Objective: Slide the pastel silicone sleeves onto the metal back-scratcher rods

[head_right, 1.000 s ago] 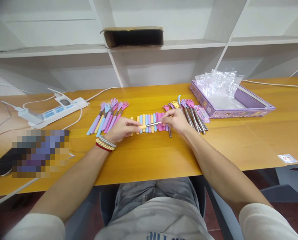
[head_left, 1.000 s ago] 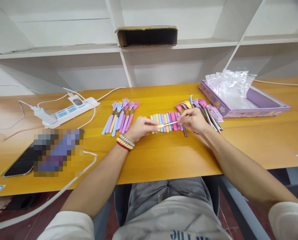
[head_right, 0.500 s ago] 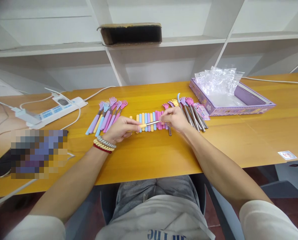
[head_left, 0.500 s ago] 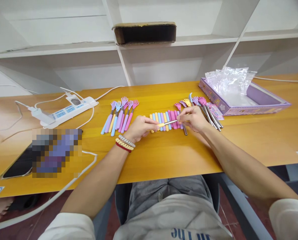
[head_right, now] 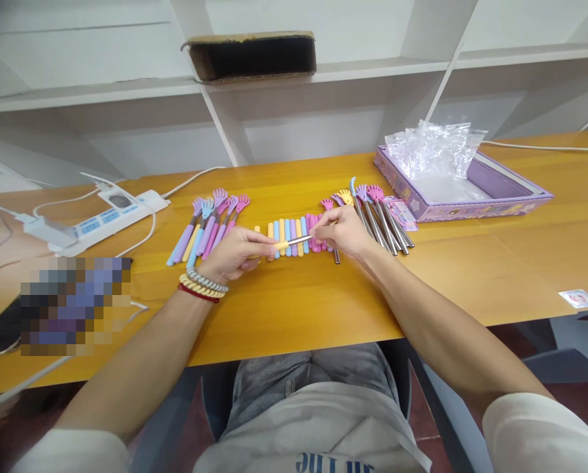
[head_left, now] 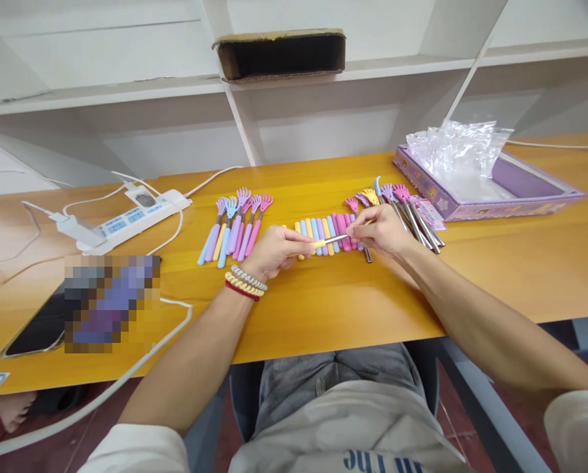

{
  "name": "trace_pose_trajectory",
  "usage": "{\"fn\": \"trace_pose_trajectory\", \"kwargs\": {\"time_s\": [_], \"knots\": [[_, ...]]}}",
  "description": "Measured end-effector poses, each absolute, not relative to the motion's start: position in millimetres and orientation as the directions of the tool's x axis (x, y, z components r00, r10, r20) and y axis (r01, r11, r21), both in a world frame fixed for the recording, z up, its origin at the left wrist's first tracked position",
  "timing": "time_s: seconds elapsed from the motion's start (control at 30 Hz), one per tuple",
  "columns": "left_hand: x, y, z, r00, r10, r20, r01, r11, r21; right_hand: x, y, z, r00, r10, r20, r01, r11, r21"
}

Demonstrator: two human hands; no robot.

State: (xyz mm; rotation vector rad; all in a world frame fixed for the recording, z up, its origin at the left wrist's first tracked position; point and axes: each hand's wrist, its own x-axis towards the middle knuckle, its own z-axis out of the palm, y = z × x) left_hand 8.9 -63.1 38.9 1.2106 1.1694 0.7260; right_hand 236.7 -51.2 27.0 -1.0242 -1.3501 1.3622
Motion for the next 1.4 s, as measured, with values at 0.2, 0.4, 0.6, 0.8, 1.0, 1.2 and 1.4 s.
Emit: {"fn": "trace_pose_trajectory", "kwargs": {"time_s": [0.2, 0.4, 0.6, 0.8, 1.0, 1.2, 1.4], "knots": [[10.7, -65.4, 39.3, 0.290, 0.911, -0.294, 0.150, 0.261, 0.954, 238.1, -48.8, 22.4, -0.234, 0.972, 0.031, -0.042, 0.022, -0.999], [10.7, -66.5, 39.2, 0.314, 0.906, -0.283, 0.149, 0.247, 0.957, 236.5, -52.1, 26.5, -0.226, 0.974, 0.008, -0.056, -0.005, -0.998], [11.5, -65.9, 37.3, 0.339, 0.898, -0.280, 0.115, 0.256, 0.960, 236.1, -52.7, 28.2, -0.234, 0.972, 0.012, -0.052, 0.000, -0.999], [14.2, -68.1, 37.7, 0.349, 0.896, -0.275, 0.092, 0.260, 0.961, 236.6, -51.3, 27.7, -0.240, 0.971, 0.010, -0.058, -0.004, -0.998], [14.6, -69.4, 37.1, 0.352, 0.895, -0.274, 0.145, 0.237, 0.961, 240.5, -49.4, 25.6, -0.279, 0.960, -0.009, -0.048, -0.023, -0.999], [14.1, -70.0, 38.2, 0.370, 0.908, -0.199, 0.288, 0.092, 0.953, 244.4, -46.9, 27.6, -0.350, 0.937, 0.010, -0.088, -0.022, -0.996], [4.3, -64.8, 44.5, 0.429, 0.899, 0.083, 0.555, -0.336, 0.761, 242.9, -45.5, 34.8, -0.297, 0.955, -0.024, -0.092, -0.054, -0.994]]}}
